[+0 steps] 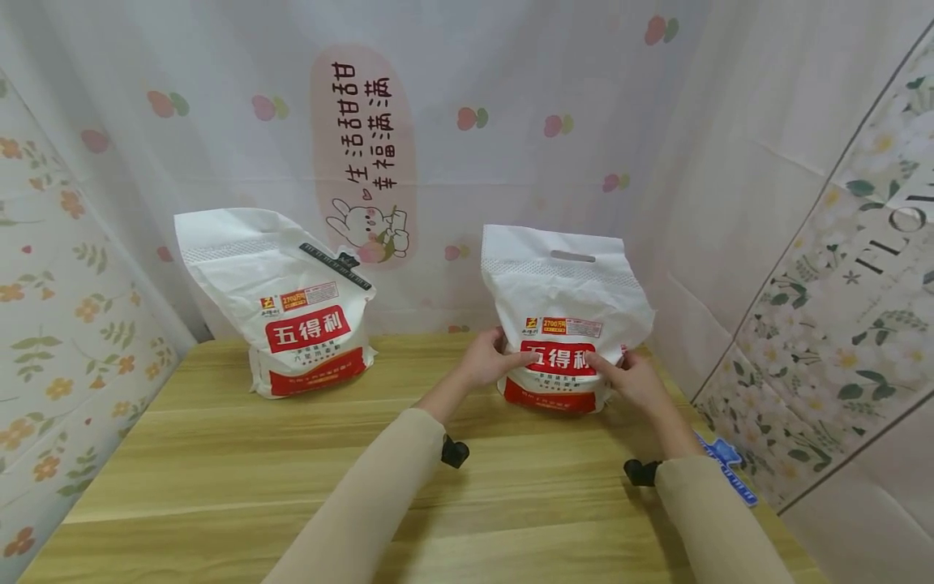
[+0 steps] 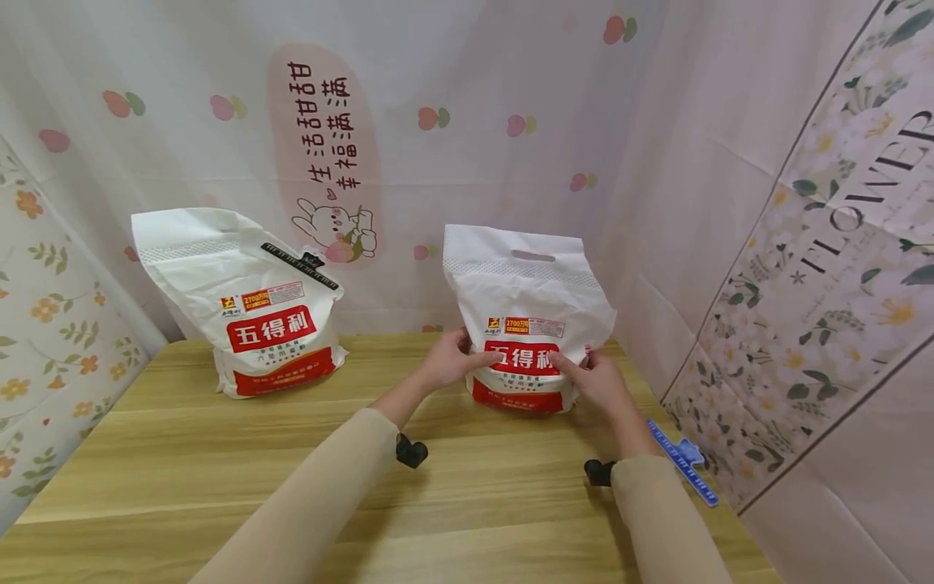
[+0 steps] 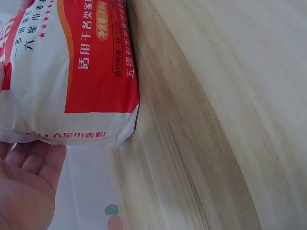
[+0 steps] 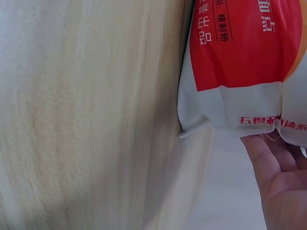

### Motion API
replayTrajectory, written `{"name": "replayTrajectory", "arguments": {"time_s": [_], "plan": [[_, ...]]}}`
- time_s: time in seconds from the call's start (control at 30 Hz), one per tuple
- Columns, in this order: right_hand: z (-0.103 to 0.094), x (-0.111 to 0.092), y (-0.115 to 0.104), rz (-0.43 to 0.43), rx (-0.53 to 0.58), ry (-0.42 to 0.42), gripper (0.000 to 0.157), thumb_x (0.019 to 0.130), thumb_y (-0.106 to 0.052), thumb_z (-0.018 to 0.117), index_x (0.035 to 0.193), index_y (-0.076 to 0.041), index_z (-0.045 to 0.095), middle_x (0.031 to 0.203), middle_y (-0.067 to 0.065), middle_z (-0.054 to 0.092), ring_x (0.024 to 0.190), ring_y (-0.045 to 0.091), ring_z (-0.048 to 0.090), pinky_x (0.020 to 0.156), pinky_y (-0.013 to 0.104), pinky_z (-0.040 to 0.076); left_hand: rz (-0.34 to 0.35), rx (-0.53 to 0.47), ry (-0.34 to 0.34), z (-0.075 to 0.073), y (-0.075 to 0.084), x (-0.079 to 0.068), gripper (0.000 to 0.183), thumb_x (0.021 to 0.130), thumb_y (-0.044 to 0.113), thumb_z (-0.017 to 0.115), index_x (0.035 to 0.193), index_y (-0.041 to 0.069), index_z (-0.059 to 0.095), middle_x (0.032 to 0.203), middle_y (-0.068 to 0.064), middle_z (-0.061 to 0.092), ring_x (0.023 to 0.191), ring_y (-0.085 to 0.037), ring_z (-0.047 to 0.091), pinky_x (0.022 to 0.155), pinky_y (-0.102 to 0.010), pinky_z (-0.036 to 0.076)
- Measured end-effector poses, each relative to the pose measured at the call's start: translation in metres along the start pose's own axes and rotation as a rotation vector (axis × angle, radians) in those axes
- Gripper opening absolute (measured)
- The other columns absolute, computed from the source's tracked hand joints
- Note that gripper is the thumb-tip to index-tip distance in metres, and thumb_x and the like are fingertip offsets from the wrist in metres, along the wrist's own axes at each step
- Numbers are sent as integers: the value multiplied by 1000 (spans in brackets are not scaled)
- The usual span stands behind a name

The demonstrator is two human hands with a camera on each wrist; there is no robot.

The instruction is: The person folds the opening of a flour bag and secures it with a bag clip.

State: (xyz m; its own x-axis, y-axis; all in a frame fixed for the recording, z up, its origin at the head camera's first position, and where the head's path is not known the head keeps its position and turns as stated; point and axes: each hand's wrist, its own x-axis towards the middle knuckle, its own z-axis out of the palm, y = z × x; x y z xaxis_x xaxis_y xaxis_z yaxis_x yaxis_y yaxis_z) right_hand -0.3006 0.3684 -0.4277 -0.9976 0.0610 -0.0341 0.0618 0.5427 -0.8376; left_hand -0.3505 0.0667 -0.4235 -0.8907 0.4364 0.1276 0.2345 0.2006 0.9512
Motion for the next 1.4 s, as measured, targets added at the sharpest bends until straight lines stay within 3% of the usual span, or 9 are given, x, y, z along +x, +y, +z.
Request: {"name": "replayTrajectory", "arguments": {"time_s": [0.13,0.57,0.97,1.4], "plan": [[3,-4,-4,27,-19,-8,95,101,-72,64,164,-5,42,160,26,56,147,42,56,119,57,51,-2,14,4,-2,-2,-4,50,96,39,86,137,16,70,129,-3,79,116,-23,76,102,-48,64],[15,-10,-5,10,22,-38,92,102,-69,66,167,-10,38,163,22,55,148,40,56,120,58,50,-11,34,7,-13,-9,-18,52,94,41,88,137,17,69,127,-2,79,113,-22,75,99,-48,65],[28,-13,-16,-57,-7,-35,81,104,-62,68,161,-8,46,154,21,63,139,36,63,112,48,56,-16,61,21,-27,-11,-35,56,94,45,87,139,18,68,130,-1,78,117,-21,74,101,-47,64],[44,-17,-28,-48,-23,-62,85,101,-65,70,159,-8,48,155,20,63,142,38,61,119,58,51,-24,104,51,-45,-15,-53,57,93,50,87,139,20,70,131,1,78,122,-23,73,106,-50,62]]}}
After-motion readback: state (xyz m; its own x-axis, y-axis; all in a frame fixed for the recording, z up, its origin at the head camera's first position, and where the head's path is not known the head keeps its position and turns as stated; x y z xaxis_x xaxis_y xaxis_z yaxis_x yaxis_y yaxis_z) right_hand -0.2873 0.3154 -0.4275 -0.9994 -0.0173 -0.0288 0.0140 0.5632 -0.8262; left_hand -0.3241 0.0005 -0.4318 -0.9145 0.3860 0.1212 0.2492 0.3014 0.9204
